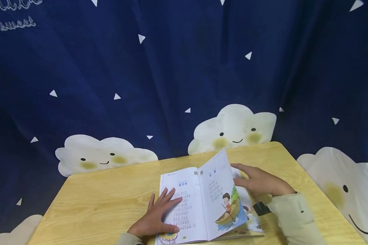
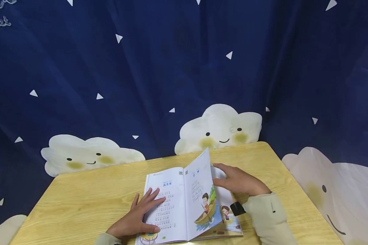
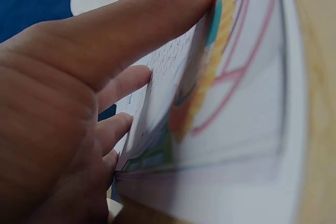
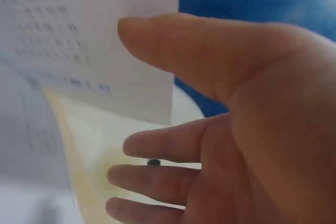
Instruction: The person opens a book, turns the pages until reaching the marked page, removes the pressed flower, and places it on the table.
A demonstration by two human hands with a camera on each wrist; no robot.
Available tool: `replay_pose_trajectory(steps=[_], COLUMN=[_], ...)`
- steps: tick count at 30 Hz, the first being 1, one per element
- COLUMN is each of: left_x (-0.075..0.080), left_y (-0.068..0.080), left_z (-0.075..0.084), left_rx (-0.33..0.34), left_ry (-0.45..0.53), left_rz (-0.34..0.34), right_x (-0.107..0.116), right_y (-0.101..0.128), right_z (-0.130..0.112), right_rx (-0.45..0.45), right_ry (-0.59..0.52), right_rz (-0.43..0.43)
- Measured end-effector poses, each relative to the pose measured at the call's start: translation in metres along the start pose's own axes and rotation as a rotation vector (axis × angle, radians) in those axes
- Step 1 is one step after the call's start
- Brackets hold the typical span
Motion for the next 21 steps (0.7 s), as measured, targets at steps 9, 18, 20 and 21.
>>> replay_pose_trajectory(steps=[9, 18, 20, 21], left_x=[0.002, -0.002, -0.001, -0.001], left_y=[0.001, 0.002, 0.001, 0.001], left_z=[-0.001, -0.002, -0.001, 0.000], left_rx=[0.016, 0.017, 0.017, 0.017], left_ry=[-0.012, -0.027, -0.039, -0.043], left_rz=[-0.003, -0.012, -0.011, -0.013], right_x=[-0.044, -0.074, -0.077, -0.079], right_y=[-0.021, -0.027, -0.028, -0.028], right_z=[-0.021, -0.022, -0.021, -0.020], right_rx=[0.066, 0.021, 0.026, 0.025], right_ry=[-0.001, 0.095, 0.097, 0.095], right_rz=[-0.187, -0.213, -0.210, -0.207])
Point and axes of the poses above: each hand's wrist, its own y-axis away from the middle knuckle, its own x-axis out of the back of the hand, z = x × y, the point moved 1 cm from there along -y, towards the middle knuckle, and after that the axes turned 14 degrees about -y, right-handed, at the moved point
